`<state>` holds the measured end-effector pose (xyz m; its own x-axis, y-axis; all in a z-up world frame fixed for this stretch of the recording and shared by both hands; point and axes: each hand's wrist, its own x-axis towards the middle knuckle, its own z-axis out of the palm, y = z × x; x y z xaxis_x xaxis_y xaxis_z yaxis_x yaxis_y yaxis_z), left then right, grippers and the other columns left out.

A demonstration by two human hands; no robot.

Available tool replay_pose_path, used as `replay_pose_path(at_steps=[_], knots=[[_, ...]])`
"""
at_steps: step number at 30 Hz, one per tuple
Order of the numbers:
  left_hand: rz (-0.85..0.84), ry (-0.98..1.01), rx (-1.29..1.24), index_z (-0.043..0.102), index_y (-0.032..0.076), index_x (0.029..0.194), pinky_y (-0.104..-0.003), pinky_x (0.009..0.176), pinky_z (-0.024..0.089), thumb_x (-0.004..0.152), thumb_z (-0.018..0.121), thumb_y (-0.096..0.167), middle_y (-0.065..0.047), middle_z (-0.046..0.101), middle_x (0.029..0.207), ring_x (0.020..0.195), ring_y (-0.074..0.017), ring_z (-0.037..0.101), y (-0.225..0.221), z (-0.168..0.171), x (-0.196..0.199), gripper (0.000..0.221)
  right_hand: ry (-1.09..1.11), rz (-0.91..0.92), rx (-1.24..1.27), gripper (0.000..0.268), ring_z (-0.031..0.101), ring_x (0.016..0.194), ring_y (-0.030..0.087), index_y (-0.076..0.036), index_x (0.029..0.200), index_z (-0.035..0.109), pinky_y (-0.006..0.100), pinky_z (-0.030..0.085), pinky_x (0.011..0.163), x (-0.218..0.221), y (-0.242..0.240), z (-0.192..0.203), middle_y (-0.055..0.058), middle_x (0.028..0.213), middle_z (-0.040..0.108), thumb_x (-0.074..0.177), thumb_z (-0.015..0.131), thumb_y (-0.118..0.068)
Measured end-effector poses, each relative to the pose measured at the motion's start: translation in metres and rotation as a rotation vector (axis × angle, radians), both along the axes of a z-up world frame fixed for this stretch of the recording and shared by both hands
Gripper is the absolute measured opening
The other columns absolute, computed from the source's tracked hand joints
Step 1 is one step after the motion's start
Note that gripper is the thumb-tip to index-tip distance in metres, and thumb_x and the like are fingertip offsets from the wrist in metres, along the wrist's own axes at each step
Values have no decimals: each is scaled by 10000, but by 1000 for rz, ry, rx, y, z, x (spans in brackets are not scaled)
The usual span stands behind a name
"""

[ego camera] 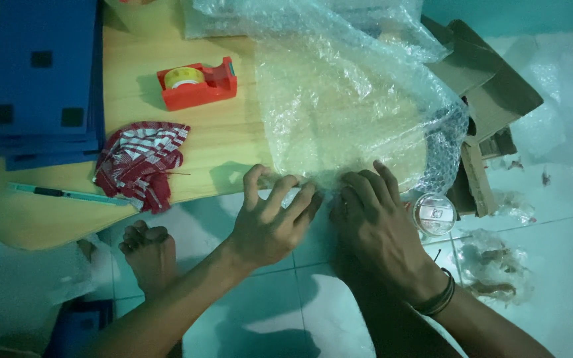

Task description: Wrapping items in bubble wrap and securing them with tape

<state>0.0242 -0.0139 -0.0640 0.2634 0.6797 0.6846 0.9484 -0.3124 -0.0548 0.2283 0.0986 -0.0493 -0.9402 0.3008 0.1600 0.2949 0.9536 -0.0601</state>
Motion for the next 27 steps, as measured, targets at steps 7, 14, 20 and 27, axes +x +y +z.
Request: replay_pose_path(at_steps=[7, 14, 20, 27], knots=[[43, -46, -45, 760, 46, 989, -643, 933, 416, 948, 702, 92, -98, 673, 1099, 999, -287, 626, -3, 19, 3, 85, 113, -128, -110, 458, 528, 1361, 422, -18, 1171, 679, 574, 405, 1173, -2, -6, -6, 218, 1336, 628, 831, 782, -308], [78, -149, -142, 764, 44, 1020, -618, 956, 391, 912, 731, 95, -89, 677, 1197, 1080, -262, 626, -8, 27, 7, 124, 341, -95, -163, 190, 674, 1133, 328, 32, 983, 689, 490, 484, 1146, -15, -8, 34, 178, 1117, 719, 851, 755, -87], [74, -123, -163, 758, 43, 1040, -625, 966, 386, 915, 678, 110, -117, 681, 1231, 1069, -261, 598, -6, 24, 7, 162, 202, -87, -142, 490, 617, 1232, 334, -58, 1127, 675, 532, 414, 1187, -10, -1, 28, 140, 1236, 689, 773, 839, -355], [50, -131, -190, 769, 15, 1089, -661, 951, 378, 908, 682, 94, -149, 670, 1246, 1104, -291, 607, -8, 16, 10, 216, 222, -24, -194, 312, 559, 1207, 337, -38, 1093, 700, 587, 350, 1191, -12, -2, 38, 169, 1258, 615, 857, 698, -241]])
